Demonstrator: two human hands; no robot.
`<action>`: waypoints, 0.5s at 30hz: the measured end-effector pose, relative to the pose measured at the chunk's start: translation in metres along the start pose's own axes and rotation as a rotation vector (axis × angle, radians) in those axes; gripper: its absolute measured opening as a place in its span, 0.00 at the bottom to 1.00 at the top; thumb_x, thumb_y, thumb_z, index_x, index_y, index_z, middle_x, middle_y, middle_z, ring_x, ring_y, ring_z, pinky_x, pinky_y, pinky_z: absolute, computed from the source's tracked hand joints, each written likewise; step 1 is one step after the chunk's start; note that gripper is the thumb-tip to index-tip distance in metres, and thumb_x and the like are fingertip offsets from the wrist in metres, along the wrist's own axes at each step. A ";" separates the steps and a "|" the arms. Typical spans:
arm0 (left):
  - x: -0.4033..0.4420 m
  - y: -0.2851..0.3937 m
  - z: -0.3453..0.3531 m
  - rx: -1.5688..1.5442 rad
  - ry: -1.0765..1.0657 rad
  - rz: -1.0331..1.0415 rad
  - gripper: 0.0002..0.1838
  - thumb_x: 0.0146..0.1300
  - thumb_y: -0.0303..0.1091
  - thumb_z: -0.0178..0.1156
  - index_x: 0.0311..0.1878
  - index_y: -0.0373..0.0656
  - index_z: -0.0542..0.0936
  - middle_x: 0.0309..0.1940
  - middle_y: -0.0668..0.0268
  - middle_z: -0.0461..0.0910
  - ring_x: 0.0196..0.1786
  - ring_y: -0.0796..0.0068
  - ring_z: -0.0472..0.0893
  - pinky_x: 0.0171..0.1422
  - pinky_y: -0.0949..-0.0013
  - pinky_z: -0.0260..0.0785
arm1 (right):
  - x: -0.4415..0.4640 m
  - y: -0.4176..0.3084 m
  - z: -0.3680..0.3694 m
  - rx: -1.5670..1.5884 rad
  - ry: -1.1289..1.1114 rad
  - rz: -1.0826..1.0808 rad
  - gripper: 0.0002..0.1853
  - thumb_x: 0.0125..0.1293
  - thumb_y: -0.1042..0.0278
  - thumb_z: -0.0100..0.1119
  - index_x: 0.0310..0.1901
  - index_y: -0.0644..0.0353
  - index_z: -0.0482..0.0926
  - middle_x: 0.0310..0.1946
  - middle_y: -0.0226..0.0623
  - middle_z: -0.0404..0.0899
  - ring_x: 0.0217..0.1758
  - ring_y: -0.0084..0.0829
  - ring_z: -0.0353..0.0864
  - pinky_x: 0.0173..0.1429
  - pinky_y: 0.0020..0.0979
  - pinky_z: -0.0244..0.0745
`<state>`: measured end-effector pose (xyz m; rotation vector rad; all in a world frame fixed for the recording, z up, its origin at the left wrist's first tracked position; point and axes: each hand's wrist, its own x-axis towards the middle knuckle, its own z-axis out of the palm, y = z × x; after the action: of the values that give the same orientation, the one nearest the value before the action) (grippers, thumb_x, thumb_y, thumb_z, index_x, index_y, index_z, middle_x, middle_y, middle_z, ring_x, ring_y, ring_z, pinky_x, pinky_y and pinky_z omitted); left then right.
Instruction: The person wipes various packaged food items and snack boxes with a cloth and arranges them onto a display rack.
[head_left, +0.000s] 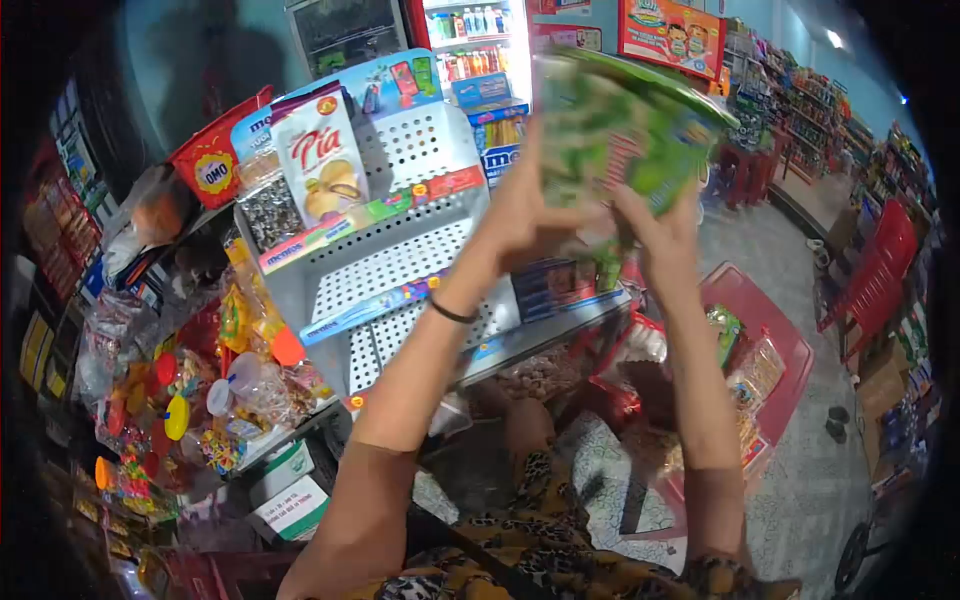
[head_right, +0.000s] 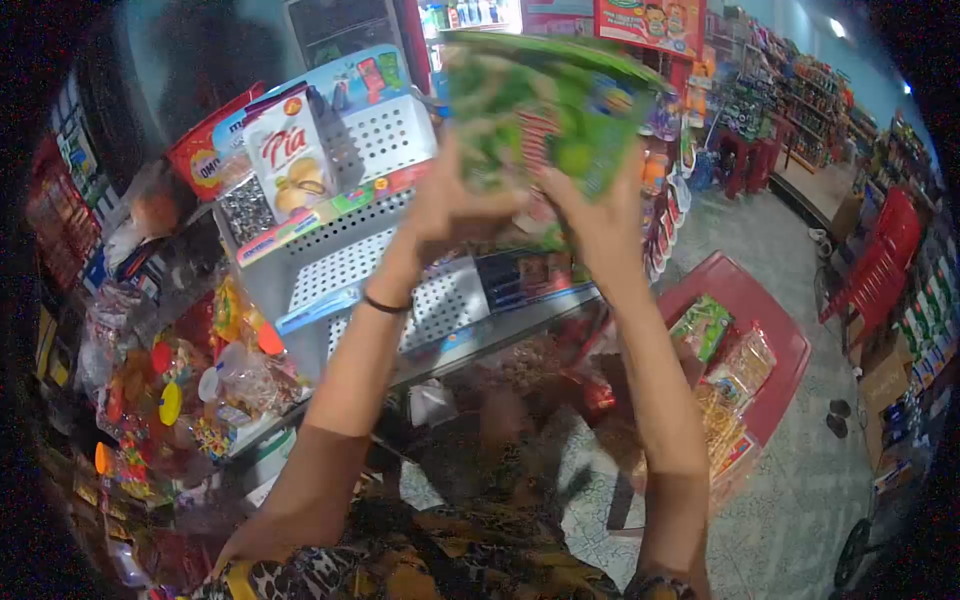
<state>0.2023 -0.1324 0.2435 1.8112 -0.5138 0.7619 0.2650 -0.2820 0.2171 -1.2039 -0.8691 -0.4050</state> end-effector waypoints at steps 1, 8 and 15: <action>0.005 0.004 -0.021 0.082 0.085 0.008 0.38 0.43 0.33 0.69 0.58 0.37 0.62 0.49 0.59 0.74 0.50 0.70 0.74 0.55 0.69 0.66 | 0.014 0.004 0.021 0.011 -0.052 -0.055 0.29 0.55 0.72 0.62 0.56 0.64 0.60 0.48 0.38 0.71 0.48 0.27 0.72 0.53 0.28 0.67; 0.060 -0.009 -0.169 0.391 0.245 -0.078 0.25 0.46 0.27 0.64 0.49 0.37 0.70 0.39 0.57 0.79 0.39 0.68 0.79 0.44 0.68 0.71 | 0.108 0.074 0.166 0.266 -0.155 -0.150 0.28 0.53 0.75 0.63 0.55 0.62 0.61 0.44 0.36 0.73 0.45 0.26 0.74 0.49 0.28 0.72; 0.085 -0.022 -0.209 1.124 0.331 -0.351 0.37 0.42 0.46 0.67 0.57 0.45 0.67 0.49 0.55 0.76 0.59 0.45 0.65 0.57 0.42 0.56 | 0.138 0.140 0.223 0.462 -0.261 -0.018 0.26 0.55 0.77 0.62 0.53 0.61 0.62 0.43 0.35 0.75 0.45 0.26 0.76 0.50 0.29 0.73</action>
<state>0.2227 0.0718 0.3399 2.5880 0.5823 1.1860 0.3665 -0.0052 0.2551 -0.8283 -1.1265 -0.0505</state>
